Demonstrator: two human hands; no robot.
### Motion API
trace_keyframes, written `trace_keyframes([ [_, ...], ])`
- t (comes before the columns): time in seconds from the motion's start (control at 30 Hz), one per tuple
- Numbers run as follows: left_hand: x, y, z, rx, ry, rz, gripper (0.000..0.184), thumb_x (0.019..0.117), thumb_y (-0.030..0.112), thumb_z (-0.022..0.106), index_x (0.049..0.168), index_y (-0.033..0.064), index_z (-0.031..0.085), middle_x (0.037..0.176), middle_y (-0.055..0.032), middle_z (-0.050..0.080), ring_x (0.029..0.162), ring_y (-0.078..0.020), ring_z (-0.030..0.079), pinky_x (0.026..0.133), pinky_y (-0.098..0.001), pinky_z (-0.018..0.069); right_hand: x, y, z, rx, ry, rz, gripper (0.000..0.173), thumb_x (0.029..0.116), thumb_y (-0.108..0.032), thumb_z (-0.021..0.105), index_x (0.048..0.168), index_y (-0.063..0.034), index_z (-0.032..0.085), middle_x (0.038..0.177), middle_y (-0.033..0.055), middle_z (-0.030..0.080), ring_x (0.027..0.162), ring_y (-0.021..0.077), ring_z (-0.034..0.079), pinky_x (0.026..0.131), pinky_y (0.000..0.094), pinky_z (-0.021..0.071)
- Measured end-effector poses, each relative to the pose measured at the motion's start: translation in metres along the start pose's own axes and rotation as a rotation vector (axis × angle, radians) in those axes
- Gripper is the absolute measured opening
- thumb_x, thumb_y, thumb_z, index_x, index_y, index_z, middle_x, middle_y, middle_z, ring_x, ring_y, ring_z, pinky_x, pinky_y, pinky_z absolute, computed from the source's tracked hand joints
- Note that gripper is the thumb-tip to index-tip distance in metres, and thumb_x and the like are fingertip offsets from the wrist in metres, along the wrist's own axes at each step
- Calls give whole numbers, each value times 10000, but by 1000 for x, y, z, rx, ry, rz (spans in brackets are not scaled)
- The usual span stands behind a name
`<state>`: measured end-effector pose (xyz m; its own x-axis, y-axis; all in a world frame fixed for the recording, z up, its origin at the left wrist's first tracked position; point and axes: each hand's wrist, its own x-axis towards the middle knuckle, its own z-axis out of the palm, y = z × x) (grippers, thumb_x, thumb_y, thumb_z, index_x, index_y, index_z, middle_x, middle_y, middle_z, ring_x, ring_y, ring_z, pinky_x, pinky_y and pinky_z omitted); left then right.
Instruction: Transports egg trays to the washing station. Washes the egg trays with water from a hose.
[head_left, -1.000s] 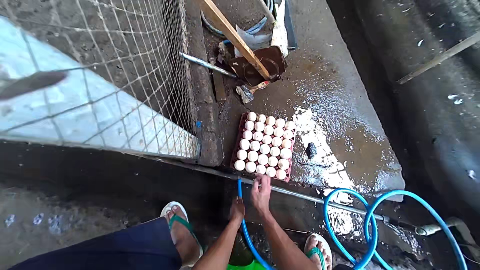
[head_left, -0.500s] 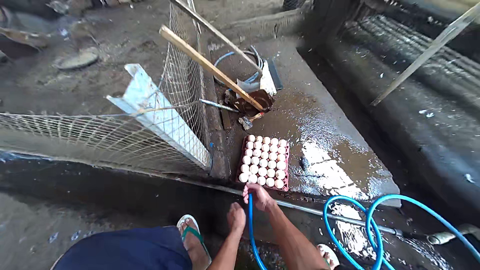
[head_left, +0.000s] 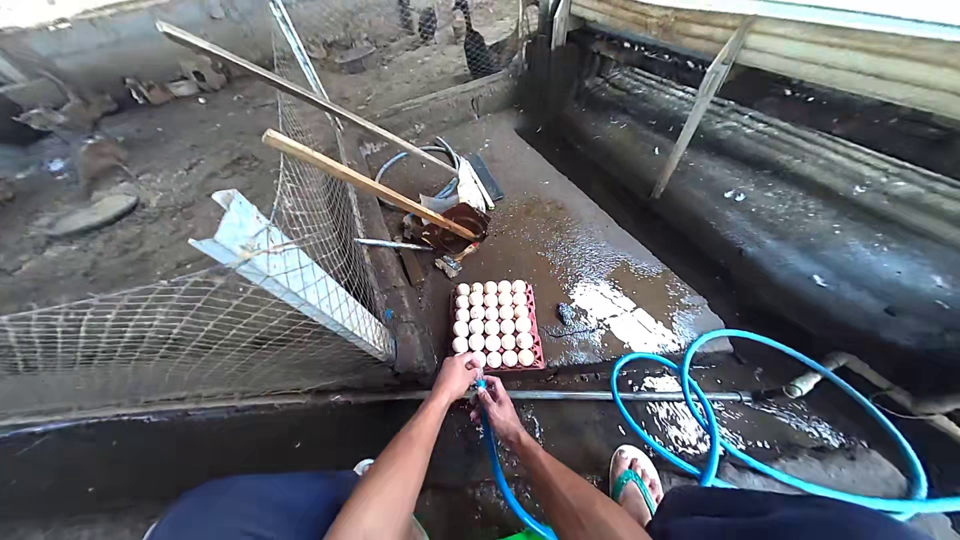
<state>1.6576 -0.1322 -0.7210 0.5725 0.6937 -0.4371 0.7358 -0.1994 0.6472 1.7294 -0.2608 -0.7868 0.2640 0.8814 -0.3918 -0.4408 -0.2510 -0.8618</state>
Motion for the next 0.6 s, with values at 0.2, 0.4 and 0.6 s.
trace_keyframes([
  [0.2, -29, 50, -93, 448, -260, 52, 318, 1085, 212, 479, 1232, -21, 637, 1014, -193, 717, 863, -273, 728, 886, -463, 576, 5, -13, -12, -339, 72, 34, 434, 1132, -260, 321, 1536, -105, 352, 899, 117, 657, 620, 188, 594, 595, 373, 523],
  [0.4, -50, 42, -176, 860, -312, 72, 413, 1026, 23, 487, 1436, 33, 538, 1369, -255, 583, 1320, -418, 530, 1123, -566, 382, 12, -24, -9, -663, 21, 164, 419, 1131, -260, 287, 1520, -141, 382, 1045, 210, 655, 830, 329, 654, 777, 510, 537],
  [0.6, -63, 9, -185, 703, -402, -295, 405, 1082, 203, 450, 1482, 156, 496, 1320, -217, 610, 1130, -381, 619, 941, -574, 479, 2, -28, -12, -539, 100, 163, 407, 1136, -278, 256, 1479, -111, 398, 991, 168, 611, 767, 270, 593, 719, 469, 512],
])
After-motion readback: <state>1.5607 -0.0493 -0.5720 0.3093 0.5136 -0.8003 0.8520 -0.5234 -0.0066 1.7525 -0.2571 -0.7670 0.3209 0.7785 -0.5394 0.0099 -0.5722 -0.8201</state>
